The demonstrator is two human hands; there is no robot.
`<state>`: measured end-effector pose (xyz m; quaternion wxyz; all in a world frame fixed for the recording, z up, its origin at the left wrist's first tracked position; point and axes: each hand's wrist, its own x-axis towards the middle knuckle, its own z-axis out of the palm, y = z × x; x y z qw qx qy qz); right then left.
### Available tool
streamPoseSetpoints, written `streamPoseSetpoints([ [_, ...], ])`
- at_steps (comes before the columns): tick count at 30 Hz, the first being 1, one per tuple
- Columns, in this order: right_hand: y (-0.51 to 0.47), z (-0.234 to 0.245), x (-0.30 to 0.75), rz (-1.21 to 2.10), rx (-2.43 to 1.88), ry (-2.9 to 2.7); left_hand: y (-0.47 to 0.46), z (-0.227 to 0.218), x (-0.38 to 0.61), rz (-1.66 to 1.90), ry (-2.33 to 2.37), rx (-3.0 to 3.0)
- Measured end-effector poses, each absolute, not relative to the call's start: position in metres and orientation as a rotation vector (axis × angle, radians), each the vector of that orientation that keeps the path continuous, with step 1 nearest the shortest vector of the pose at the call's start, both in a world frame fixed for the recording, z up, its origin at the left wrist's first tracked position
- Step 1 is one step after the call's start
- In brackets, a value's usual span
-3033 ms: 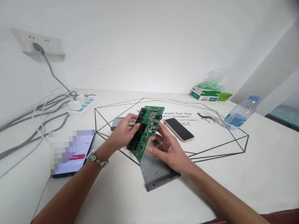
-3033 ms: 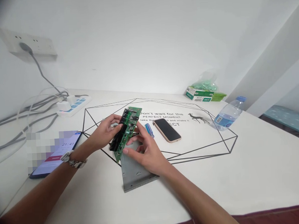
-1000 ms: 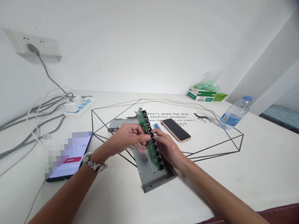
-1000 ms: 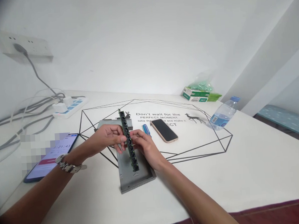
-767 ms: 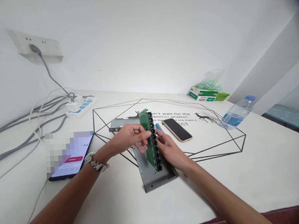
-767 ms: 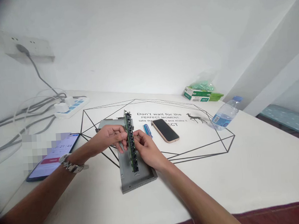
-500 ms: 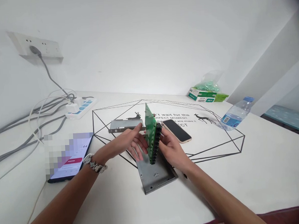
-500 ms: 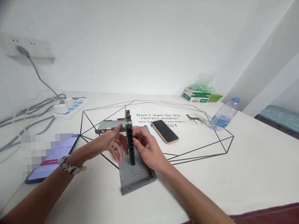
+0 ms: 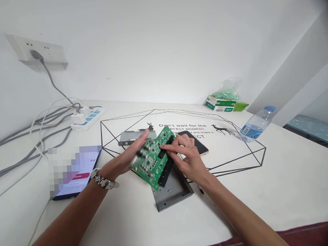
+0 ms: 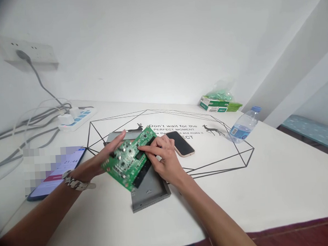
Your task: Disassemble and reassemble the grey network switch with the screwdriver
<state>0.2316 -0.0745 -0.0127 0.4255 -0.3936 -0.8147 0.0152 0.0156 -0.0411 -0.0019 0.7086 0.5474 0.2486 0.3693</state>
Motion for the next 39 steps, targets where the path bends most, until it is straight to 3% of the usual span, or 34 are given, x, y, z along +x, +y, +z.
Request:
streamPoseSetpoints([
  [3, -0.074, -0.013, 0.232, -0.016, -0.991, -2.080, -0.040, 0.001, 0.018, 0.705, 0.598, 1.192],
  [8, -0.075, -0.010, 0.230, 0.067, -1.119, -1.788, -0.037, 0.002, 0.019, 0.806, 0.626, 1.234],
  [15, -0.077, -0.017, 0.227, 0.994, -1.088, -1.719, -0.030, -0.001, 0.018, 1.036, 0.682, 1.158],
  [20, -0.088, -0.020, 0.214, 0.805, -1.037, -1.737, -0.024, -0.014, 0.022, 1.171, 0.829, 1.328],
  [30, -0.109, -0.019, 0.188, 0.449, -1.060, -1.787, -0.042, -0.008, 0.051, 1.053, 0.837, 1.078],
  [39, -0.118, -0.016, 0.179, 0.325, -1.083, -1.864, -0.042, -0.018, 0.054, 1.092, 0.704, 1.001],
])
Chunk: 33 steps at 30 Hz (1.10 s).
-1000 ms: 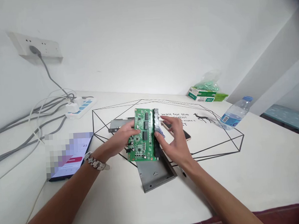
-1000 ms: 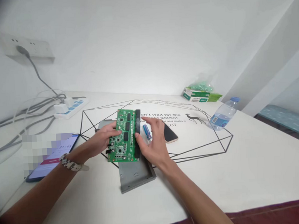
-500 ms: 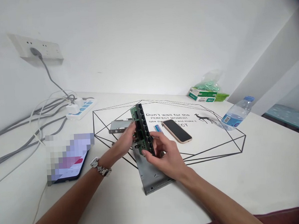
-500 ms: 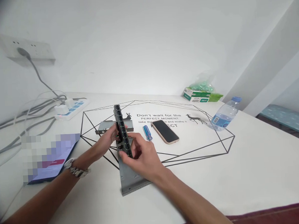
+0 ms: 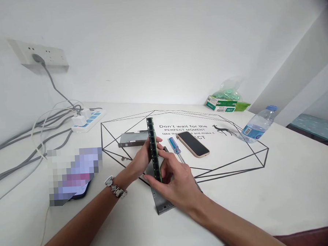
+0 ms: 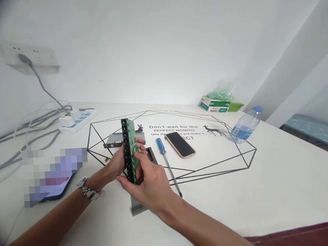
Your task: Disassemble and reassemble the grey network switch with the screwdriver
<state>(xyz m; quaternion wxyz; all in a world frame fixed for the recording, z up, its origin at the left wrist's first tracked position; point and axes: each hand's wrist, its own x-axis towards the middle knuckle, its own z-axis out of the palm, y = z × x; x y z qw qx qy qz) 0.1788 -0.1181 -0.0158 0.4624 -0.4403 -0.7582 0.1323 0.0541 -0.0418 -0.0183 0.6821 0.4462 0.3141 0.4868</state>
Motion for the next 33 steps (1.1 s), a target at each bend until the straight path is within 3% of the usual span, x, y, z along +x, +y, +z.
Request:
streamPoseSetpoints([
  [13, -0.085, -0.017, 0.213, 0.522, -1.274, -1.650, -0.022, 0.008, -0.001, 1.194, 0.956, 1.663],
  [33, -0.092, -0.013, 0.203, 1.080, -1.082, -1.737, -0.040, -0.005, 0.025, 0.997, 0.517, 1.426],
])
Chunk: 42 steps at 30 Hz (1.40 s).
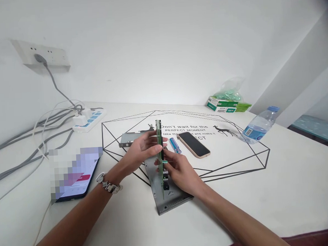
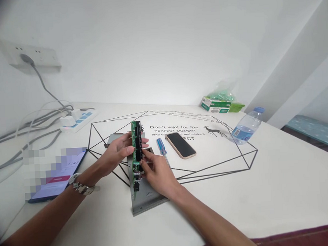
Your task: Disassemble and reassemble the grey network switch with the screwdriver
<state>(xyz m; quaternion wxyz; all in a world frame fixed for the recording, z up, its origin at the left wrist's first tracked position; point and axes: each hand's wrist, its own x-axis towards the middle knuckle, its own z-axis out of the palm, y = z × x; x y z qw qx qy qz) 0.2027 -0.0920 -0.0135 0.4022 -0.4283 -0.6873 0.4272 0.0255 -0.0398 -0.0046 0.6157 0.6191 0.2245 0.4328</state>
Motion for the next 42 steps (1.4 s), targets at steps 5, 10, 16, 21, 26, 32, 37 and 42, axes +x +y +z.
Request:
streamPoseSetpoints([
  [5, -0.091, -0.015, 0.203, 1.115, -1.089, -1.693, -0.043, 0.001, 0.026, 1.050, 0.571, 1.465],
  [10, -0.089, -0.017, 0.204, 1.201, -1.085, -1.620, -0.040, 0.002, 0.017, 0.908, 0.545, 1.532],
  [16, -0.080, -0.021, 0.210, 0.913, -1.153, -1.626, -0.046, 0.008, 0.015, 1.078, 0.560, 1.800],
  [21, -0.078, -0.015, 0.215, 0.711, -1.206, -1.513, -0.048, 0.005, 0.020, 1.274, 0.551, 2.258],
  [26, -0.082, -0.005, 0.212, 1.229, -1.144, -1.445, -0.042, -0.003, 0.023, 1.325, 0.324, 2.624],
  [32, -0.085, -0.001, 0.214, 1.560, -1.070, -1.219, -0.045, -0.006, 0.026, 1.251, 0.278, 2.847],
  [37, -0.083, -0.003, 0.215, 1.531, -1.018, -1.206, -0.041, -0.004, 0.024, 1.205, 0.540, 2.830],
  [42, -0.082, -0.006, 0.214, 1.358, -1.061, -1.318, -0.035, -0.005, 0.012, 1.140, 0.759, 2.288],
])
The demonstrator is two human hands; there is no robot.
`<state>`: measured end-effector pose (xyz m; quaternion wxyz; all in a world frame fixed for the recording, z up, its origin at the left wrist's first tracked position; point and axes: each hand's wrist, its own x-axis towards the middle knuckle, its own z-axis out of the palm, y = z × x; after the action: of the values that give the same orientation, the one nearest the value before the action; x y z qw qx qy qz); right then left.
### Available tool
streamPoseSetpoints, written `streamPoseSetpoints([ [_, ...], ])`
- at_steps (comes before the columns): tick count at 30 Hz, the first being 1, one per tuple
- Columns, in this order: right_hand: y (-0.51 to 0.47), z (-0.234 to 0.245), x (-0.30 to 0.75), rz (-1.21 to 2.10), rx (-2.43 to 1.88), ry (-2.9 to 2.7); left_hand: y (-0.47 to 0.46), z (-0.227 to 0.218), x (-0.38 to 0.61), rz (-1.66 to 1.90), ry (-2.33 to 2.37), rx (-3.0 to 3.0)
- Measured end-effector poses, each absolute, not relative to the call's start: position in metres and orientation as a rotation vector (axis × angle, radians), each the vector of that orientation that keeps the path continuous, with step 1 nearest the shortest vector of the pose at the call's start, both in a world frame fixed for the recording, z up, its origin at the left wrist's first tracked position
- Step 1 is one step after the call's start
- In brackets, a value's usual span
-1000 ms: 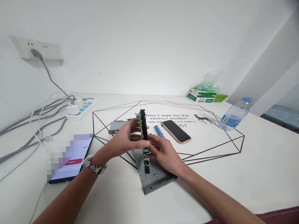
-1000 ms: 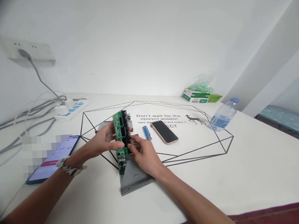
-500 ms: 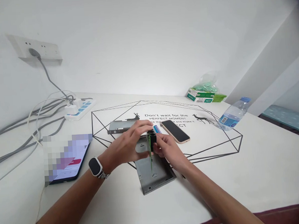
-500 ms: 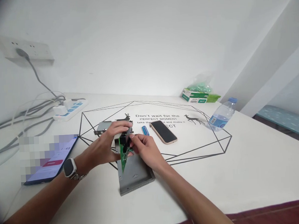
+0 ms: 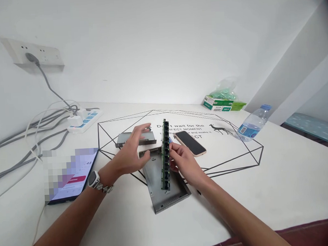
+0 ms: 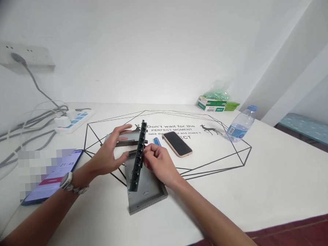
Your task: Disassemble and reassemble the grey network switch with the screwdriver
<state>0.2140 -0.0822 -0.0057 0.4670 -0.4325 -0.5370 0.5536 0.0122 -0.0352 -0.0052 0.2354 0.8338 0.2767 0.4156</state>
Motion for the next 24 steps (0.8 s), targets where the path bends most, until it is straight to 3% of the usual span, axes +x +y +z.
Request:
streamPoseSetpoints([
  [7, -0.083, -0.013, 0.212, 1.111, -1.025, -1.541, -0.044, -0.004, 0.018, 0.798, 0.642, 1.658],
  [17, -0.080, -0.017, 0.216, 0.723, -1.171, -1.616, -0.044, 0.011, 0.017, 0.815, 0.677, 1.635],
  [24, -0.077, -0.012, 0.221, 0.622, -1.199, -1.567, -0.034, 0.014, 0.011, 0.935, 0.842, 1.482],
])
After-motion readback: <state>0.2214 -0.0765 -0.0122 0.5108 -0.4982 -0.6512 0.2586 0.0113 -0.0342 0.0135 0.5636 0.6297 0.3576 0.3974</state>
